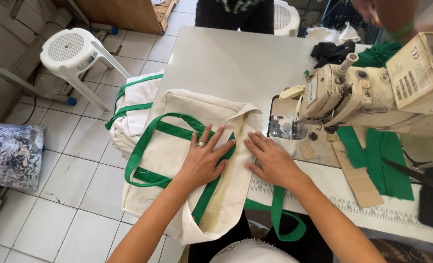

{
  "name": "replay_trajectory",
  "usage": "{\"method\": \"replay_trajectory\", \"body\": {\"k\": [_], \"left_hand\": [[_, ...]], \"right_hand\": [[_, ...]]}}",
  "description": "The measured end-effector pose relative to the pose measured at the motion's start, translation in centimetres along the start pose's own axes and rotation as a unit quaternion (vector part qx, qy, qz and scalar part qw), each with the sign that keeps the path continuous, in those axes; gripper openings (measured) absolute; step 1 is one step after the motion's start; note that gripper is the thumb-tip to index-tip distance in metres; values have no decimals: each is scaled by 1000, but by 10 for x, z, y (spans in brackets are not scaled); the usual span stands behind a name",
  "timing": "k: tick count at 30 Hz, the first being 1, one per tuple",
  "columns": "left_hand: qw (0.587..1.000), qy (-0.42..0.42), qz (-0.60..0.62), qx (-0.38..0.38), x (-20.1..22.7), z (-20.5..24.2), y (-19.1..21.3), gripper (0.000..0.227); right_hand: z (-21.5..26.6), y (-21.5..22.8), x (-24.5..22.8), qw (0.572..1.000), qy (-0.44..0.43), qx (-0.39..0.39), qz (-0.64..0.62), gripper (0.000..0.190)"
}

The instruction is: The person sews a green fabric strip onto a white tote bag using a sewing machine. They guide the fabric under the needle, trim excess thread with scissors, and adjust the bag's position on the table.

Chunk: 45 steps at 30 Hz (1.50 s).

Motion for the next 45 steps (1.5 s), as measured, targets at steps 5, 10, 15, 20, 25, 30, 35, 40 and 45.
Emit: {"method": "replay_trajectory", "body": {"k": [5, 10, 15, 20, 25, 30, 35, 40, 45], "left_hand": [[992, -80, -86, 52, 15, -15, -41, 55], [996, -58, -66, -15, 8, -23, -40, 62], [997, -65, -31, -31, 11, -23, -27, 57], [985, -30, 113, -130, 1, -29, -11, 57], [975, -1, 191, -112, -1, -38, 1, 44], [990, -15, 128, -57, 29, -38, 14, 31], [964, -125, 231, -37, 90, -29, 68, 28], [945, -151, 288, -38, 128, -4, 98, 25], [904, -184, 384, -31, 176, 12, 123, 17]], "right_hand": [[4, -19, 8, 996, 16, 75, 35, 67], [13, -31, 7, 989, 19, 118, 93, 66], [52, -27, 9, 980, 1, 150, 132, 74], [127, 25, 36, 977, -60, 184, -89, 40], [208, 13, 142, 903, -308, 296, 43, 21], [220, 19, 173, 855, -434, 257, 123, 34], [193, 36, 165, 840, -514, 149, -85, 25], [225, 40, 124, 782, -349, 480, -190, 20], [253, 59, 34, 691, -209, 665, -190, 26]]}}
Point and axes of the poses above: each hand's wrist, its own z-axis away from the middle knuckle, its own y-axis out of the back of the hand, x = y × z, the point moved 3 cm from there along -z, towards the middle knuckle, and after that the axes turned 2 degrees about -x, right-handed, at the moved point
